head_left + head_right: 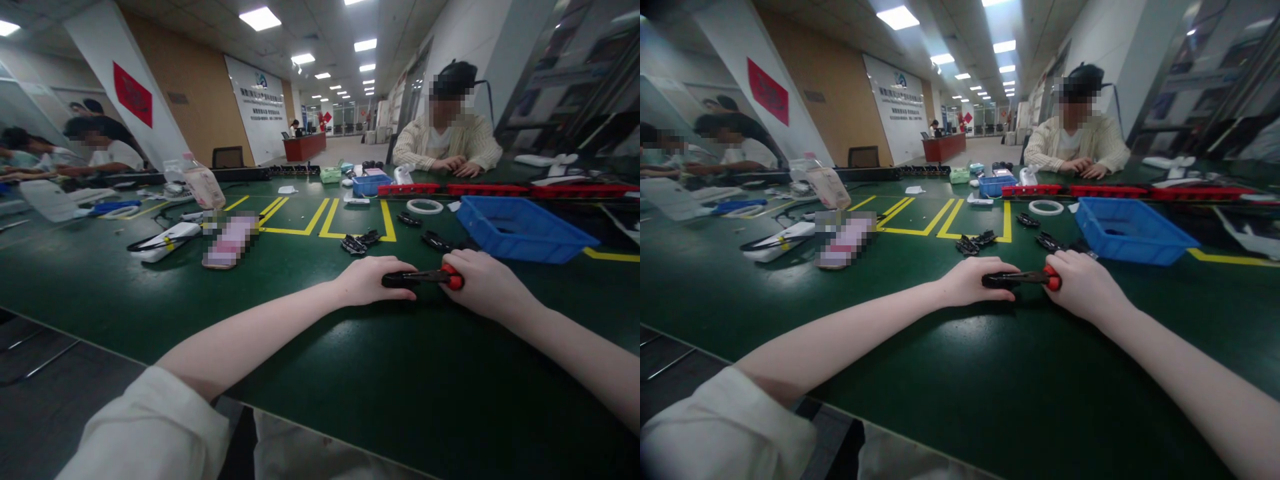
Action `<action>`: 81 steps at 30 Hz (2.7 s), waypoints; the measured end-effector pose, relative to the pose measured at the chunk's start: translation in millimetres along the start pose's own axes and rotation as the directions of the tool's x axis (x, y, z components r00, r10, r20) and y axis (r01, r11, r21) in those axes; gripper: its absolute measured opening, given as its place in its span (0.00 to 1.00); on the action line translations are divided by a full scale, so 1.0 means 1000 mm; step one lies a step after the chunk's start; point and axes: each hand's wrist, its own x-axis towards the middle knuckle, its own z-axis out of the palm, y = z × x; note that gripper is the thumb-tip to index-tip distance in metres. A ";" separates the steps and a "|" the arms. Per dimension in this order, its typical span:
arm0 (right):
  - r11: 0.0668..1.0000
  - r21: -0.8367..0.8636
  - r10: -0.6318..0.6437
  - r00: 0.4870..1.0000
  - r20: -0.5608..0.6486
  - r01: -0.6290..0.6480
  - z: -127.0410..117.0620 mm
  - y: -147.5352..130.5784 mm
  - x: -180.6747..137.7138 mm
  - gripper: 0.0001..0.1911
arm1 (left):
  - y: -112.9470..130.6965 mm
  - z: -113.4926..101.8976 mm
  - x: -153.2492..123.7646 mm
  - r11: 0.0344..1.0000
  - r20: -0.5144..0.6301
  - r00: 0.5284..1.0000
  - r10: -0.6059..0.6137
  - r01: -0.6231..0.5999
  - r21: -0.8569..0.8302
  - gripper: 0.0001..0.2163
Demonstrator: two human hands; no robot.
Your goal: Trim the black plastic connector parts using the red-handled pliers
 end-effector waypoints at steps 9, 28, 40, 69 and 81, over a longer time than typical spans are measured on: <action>0.999 -0.032 0.014 1.000 0.011 -0.013 0.000 -0.002 0.001 0.06 | -0.001 0.002 -0.001 0.996 -0.038 0.998 -0.042 0.044 0.075 0.19; 0.980 -0.138 0.146 0.989 -0.017 -0.146 -0.004 -0.005 0.001 0.05 | -0.004 0.003 0.003 0.736 0.117 0.958 -0.262 0.277 -0.618 0.25; 0.988 -0.128 0.088 0.996 0.009 -0.087 -0.011 -0.012 0.002 0.02 | -0.004 0.004 0.004 0.835 0.168 0.962 -0.216 0.271 -0.478 0.14; 0.979 0.168 0.083 0.981 0.173 -0.112 -0.015 -0.018 0.000 0.08 | 0.012 -0.010 0.003 0.773 0.309 0.915 -0.258 0.388 -0.503 0.13; 0.966 0.248 0.023 0.979 0.201 -0.073 -0.016 -0.013 0.000 0.08 | 0.008 -0.008 0.005 0.802 0.288 0.915 -0.283 0.391 -0.452 0.16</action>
